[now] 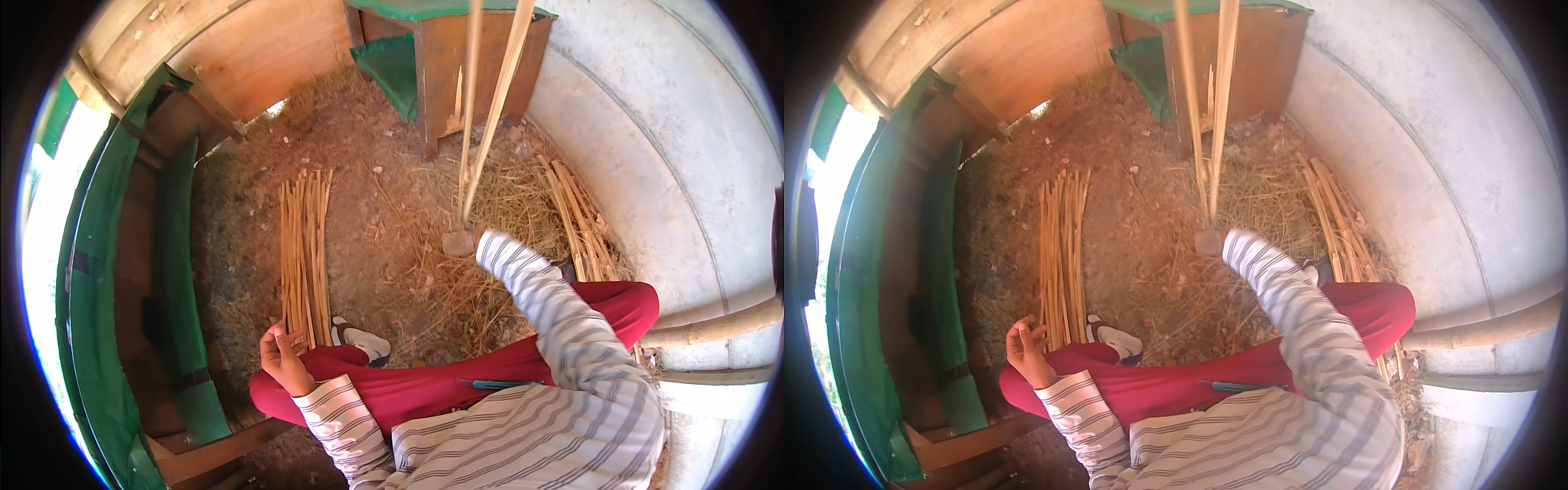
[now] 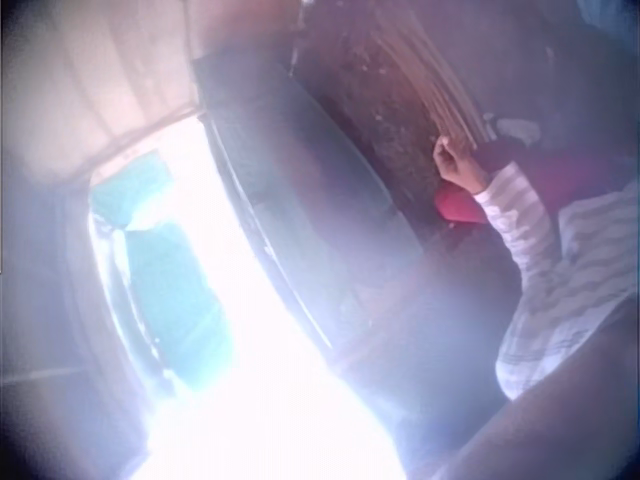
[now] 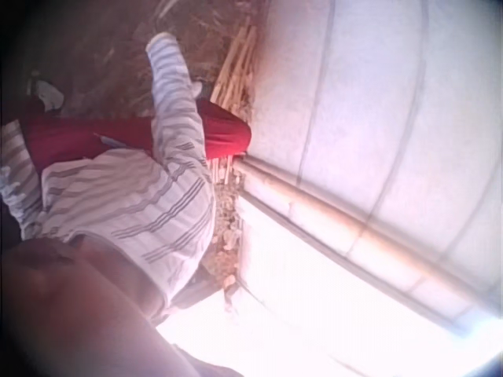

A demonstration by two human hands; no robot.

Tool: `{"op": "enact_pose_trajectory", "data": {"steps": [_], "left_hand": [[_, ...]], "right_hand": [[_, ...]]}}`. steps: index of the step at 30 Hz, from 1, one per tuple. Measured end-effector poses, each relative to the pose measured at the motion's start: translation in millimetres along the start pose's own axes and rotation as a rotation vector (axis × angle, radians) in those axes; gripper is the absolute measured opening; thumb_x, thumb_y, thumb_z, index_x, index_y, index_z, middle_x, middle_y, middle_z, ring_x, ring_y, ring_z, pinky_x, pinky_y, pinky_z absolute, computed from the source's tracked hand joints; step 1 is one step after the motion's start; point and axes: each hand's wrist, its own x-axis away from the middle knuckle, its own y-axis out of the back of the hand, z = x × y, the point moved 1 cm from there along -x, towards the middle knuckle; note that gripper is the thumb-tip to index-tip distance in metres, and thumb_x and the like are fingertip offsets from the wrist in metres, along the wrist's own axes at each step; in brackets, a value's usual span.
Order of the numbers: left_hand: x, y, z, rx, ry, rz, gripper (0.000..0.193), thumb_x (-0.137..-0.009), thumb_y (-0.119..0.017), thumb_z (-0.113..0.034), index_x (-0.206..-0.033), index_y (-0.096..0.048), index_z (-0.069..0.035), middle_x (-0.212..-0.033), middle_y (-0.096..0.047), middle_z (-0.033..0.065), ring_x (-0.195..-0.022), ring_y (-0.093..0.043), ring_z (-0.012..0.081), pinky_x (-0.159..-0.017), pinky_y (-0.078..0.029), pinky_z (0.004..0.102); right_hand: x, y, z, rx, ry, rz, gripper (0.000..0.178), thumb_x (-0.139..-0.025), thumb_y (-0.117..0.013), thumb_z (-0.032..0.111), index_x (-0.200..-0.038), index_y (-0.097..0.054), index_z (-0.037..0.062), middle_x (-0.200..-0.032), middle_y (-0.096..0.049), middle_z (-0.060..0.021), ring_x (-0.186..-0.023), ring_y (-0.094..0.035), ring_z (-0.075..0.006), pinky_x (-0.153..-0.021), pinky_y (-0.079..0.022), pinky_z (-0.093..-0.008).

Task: The person sits on the ground and uses a machete to split long bamboo poles into thin strips. They hold the bamboo vertically and strike it with the blade to separate the sections, then use a small blue knife to further refine the strips.

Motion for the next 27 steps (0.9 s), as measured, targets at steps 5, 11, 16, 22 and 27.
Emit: {"op": "enact_pose_trajectory", "data": {"steps": [5, 11, 16, 22, 27], "left_hand": [[-9.1, -9.1, -6.4, 0.052, -0.054, -0.062, 0.022, -0.099, -0.060, -0.021, -0.104, -0.061, 0.000, -0.104, -0.067, 0.0105, -0.074, -0.068, 0.0142, -0.055, -0.054, 0.0242], [-11.0, -23.1, -13.2, 0.059, -0.061, -0.003, 0.022, -0.098, -0.061, -0.022, -0.102, -0.060, 0.000, -0.100, -0.067, 0.0094, -0.073, -0.069, 0.0152, -0.055, -0.054, 0.0249], [1.3, 5.9, -3.4, 0.021, 0.008, -0.040, 0.022, -0.099, -0.061, -0.023, -0.103, -0.061, -0.001, -0.094, -0.067, 0.0065, -0.074, -0.069, 0.0134, -0.056, -0.053, 0.0236], [8.8, -0.9, -0.9, 0.000, 0.010, -0.034, 0.022, -0.099, -0.060, -0.022, -0.103, -0.061, -0.001, -0.095, -0.068, 0.0067, -0.072, -0.068, 0.0129, -0.055, -0.052, 0.0236], [-6.4, 3.0, -4.1, 0.084, 0.014, -0.072, 0.022, -0.098, -0.061, -0.023, -0.103, -0.061, -0.001, -0.097, -0.068, 0.0080, -0.071, -0.068, 0.0137, -0.055, -0.052, 0.0242]], "right_hand": [[-14.9, -31.6, -6.7, -0.086, -0.136, 0.168, 0.046, -0.102, -0.034, 0.038, -0.123, -0.056, 0.0033, -0.100, -0.056, -0.0219, -0.089, -0.055, -0.0331, -0.082, -0.040, -0.0432], [-9.3, 19.0, 13.2, 0.005, 0.031, 0.136, 0.043, -0.102, -0.036, 0.036, -0.121, -0.056, 0.0025, -0.094, -0.055, -0.0210, -0.083, -0.055, -0.0319, -0.077, -0.040, -0.0435], [10.2, 80.8, 35.2, 0.056, 0.162, -0.025, 0.041, -0.102, -0.038, 0.034, -0.120, -0.057, 0.0018, -0.089, -0.055, -0.0203, -0.078, -0.055, -0.0308, -0.072, -0.040, -0.0438], [17.5, 50.5, 10.0, 0.083, 0.093, -0.087, 0.038, -0.103, -0.040, 0.032, -0.118, -0.057, 0.0010, -0.083, -0.054, -0.0194, -0.072, -0.054, -0.0295, -0.067, -0.040, -0.0440], [9.2, -64.2, -11.5, -0.112, -0.230, 0.193, 0.036, -0.103, -0.042, 0.030, -0.116, -0.057, 0.0003, -0.078, -0.054, -0.0186, -0.067, -0.054, -0.0285, -0.063, -0.040, -0.0443]]}}
